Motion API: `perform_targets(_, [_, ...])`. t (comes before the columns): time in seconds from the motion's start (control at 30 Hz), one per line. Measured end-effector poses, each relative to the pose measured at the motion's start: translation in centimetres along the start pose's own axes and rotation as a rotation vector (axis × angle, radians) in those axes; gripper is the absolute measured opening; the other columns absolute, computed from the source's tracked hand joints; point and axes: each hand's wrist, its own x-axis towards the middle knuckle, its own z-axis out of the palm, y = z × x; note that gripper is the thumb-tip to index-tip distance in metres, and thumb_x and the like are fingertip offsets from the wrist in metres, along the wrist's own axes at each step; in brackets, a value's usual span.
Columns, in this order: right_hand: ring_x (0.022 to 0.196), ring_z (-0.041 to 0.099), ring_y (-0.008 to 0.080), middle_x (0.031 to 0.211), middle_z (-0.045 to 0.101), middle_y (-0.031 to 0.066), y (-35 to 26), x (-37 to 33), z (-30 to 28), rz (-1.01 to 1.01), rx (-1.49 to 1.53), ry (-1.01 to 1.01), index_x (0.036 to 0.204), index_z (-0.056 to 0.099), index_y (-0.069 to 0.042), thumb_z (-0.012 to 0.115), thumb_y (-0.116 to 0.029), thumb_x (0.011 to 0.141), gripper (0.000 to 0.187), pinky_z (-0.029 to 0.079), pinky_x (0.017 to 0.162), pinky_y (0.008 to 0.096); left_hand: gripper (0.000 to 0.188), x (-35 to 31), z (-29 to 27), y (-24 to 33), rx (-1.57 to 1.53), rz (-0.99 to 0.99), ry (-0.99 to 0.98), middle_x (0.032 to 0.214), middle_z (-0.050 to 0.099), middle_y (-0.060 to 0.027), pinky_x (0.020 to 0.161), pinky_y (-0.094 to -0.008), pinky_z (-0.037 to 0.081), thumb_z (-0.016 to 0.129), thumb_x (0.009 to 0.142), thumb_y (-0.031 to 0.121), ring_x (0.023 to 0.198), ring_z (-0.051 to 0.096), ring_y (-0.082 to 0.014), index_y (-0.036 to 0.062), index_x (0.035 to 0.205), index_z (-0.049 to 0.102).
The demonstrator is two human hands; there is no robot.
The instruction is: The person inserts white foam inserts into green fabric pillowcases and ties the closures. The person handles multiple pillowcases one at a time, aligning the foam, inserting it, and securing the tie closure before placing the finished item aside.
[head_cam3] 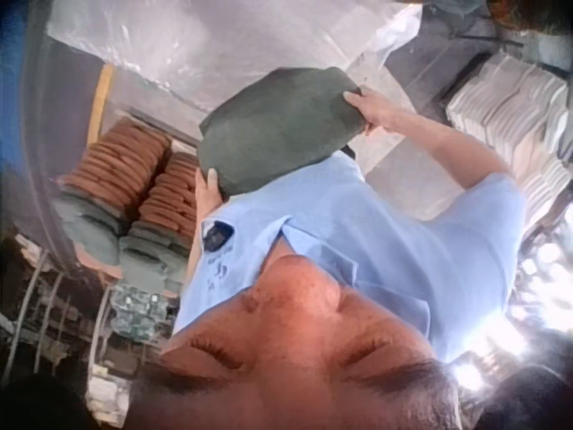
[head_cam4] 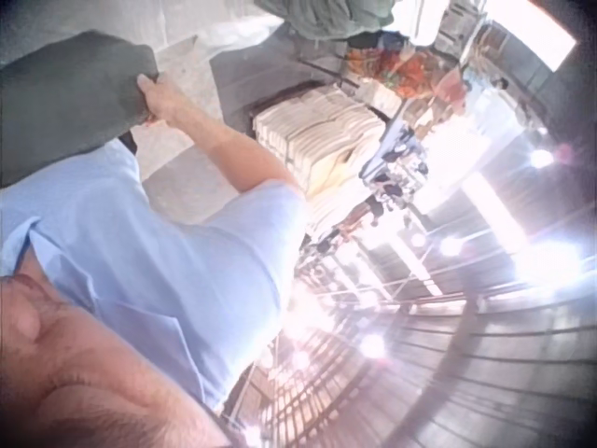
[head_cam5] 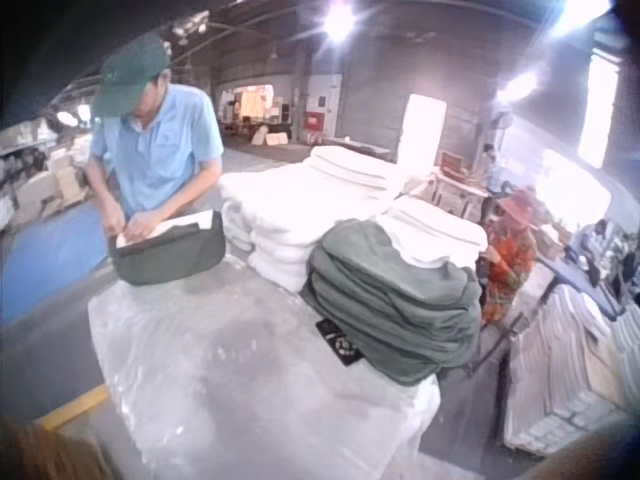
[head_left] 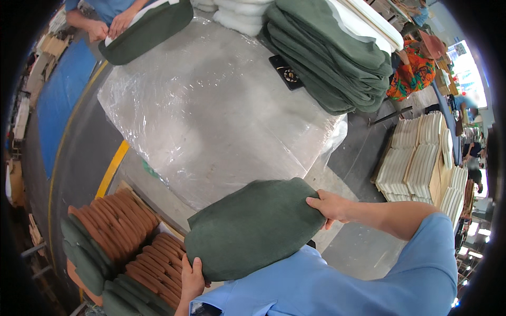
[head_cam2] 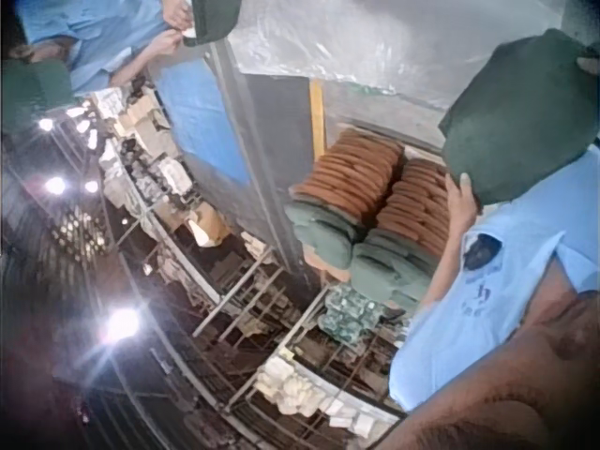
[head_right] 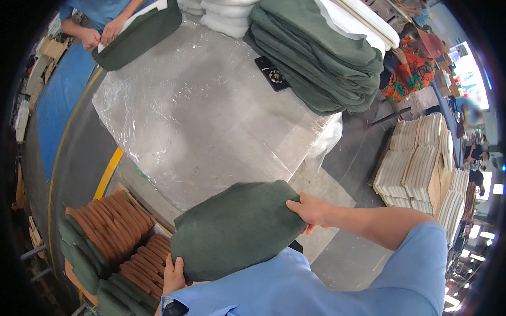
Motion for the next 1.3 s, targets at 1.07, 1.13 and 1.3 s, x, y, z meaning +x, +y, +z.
perform_targets(1.07, [0.123, 0.065, 0.0436, 0.127, 0.071, 0.0275, -3.0, 12.7, -0.3, -0.187, -0.406, 0.356, 0.129, 0.07, 0.001, 0.041, -0.045, 0.113, 0.057, 0.049, 0.108, 0.0483, 0.053, 18.1, 0.6, -2.5, -0.049, -0.035, -0.142, 0.119, 0.072, -0.0155, 0.098, -0.0374, 0.049, 0.041, 0.117, 0.036, 0.107, 0.065, -0.0239, -0.0085, 0.129, 0.066])
perform_targets(1.13, [0.126, 0.063, 0.0469, 0.129, 0.069, 0.0304, -1.8, 12.3, 0.1, -0.24, -0.347, 0.376, 0.124, 0.071, 0.004, 0.041, -0.047, 0.112, 0.06, 0.048, 0.108, 0.05, 0.053, 17.0, 0.7, -1.7, -0.077, -0.044, -0.055, 0.119, 0.072, -0.0164, 0.099, -0.0377, 0.049, 0.041, 0.117, 0.037, 0.109, 0.064, -0.025, -0.0085, 0.127, 0.066])
perform_targets(1.3, [0.111, 0.069, 0.0296, 0.114, 0.072, 0.0187, 1.4, 8.2, 1.6, -0.449, 0.285, 0.456, 0.123, 0.068, 0.001, 0.056, -0.047, 0.108, 0.051, 0.052, 0.102, 0.0421, 0.052, 17.3, -3.0, 4.1, -0.032, 0.534, 0.323, 0.115, 0.069, -0.0196, 0.1, -0.0402, 0.048, 0.04, 0.116, 0.038, 0.111, 0.064, -0.0298, -0.007, 0.119, 0.066])
